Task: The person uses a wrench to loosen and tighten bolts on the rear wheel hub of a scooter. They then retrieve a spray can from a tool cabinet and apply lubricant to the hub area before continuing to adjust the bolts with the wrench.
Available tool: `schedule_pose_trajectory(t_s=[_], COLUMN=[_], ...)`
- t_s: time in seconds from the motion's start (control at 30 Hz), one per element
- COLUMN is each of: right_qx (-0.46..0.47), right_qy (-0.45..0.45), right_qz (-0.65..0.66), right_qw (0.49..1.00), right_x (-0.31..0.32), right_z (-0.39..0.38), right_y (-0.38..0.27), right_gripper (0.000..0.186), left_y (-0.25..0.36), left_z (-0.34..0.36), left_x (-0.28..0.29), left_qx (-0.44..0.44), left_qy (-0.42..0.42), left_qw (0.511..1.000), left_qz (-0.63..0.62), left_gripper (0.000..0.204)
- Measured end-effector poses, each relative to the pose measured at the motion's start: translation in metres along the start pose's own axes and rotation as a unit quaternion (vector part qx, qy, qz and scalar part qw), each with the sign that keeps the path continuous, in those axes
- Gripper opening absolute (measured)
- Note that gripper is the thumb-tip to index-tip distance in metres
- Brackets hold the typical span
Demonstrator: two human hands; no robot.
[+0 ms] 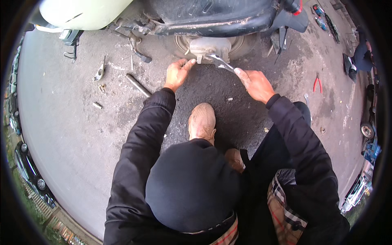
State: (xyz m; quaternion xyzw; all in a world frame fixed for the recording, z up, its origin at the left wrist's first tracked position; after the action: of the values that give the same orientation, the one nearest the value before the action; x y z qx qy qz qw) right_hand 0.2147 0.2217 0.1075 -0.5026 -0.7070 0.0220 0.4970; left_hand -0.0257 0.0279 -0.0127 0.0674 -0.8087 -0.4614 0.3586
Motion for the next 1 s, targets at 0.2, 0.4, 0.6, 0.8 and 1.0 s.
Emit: schedule_pose_trajectory(t_s=[0.2,0.4,0.6,0.8,1.0], right_qx=[0.027,0.040,0.034,0.050,0.042], right_qy=[0.068,0.060,0.059,0.076,0.072], right_qz=[0.058,0.109,0.094,0.076,0.096], right_qw=[0.996,0.991,0.993,0.993,0.992], right_x=[-0.038,-0.046,-0.053,-0.047,-0.052], right_z=[0.000,0.001,0.002,0.006,0.006], right_y=[0.009,0.018,0.026,0.019,0.015], right_gripper=[0.066,0.065,0.072,0.077,0.076], left_y=[0.003,0.000,0.016,0.014,0.048], left_z=[0.003,-0.019,-0.025,-0.016,-0.026], left_x=[-0.074,-0.081,-0.110,-0.121,-0.153], left_qx=[-0.053,-0.062,-0.086,-0.051,0.010], left_qy=[0.074,0.041,0.038,0.001,-0.096], left_qw=[0.985,0.994,0.988,0.996,0.934], left_qz=[-0.144,-0.082,-0.120,-0.073,-0.345], left_gripper=[0.057,0.054,0.031,0.034,0.033])
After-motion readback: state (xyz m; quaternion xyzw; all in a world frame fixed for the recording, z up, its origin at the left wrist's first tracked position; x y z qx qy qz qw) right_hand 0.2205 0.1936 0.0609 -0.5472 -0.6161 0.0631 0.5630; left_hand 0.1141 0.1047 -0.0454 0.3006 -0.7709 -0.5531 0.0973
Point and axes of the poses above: each hand's wrist, its own z-axis towards the middle knuckle, its own x-axis out of the back of the hand, y = z × x, the point moved 4 cm from there along z, towards the middle knuckle
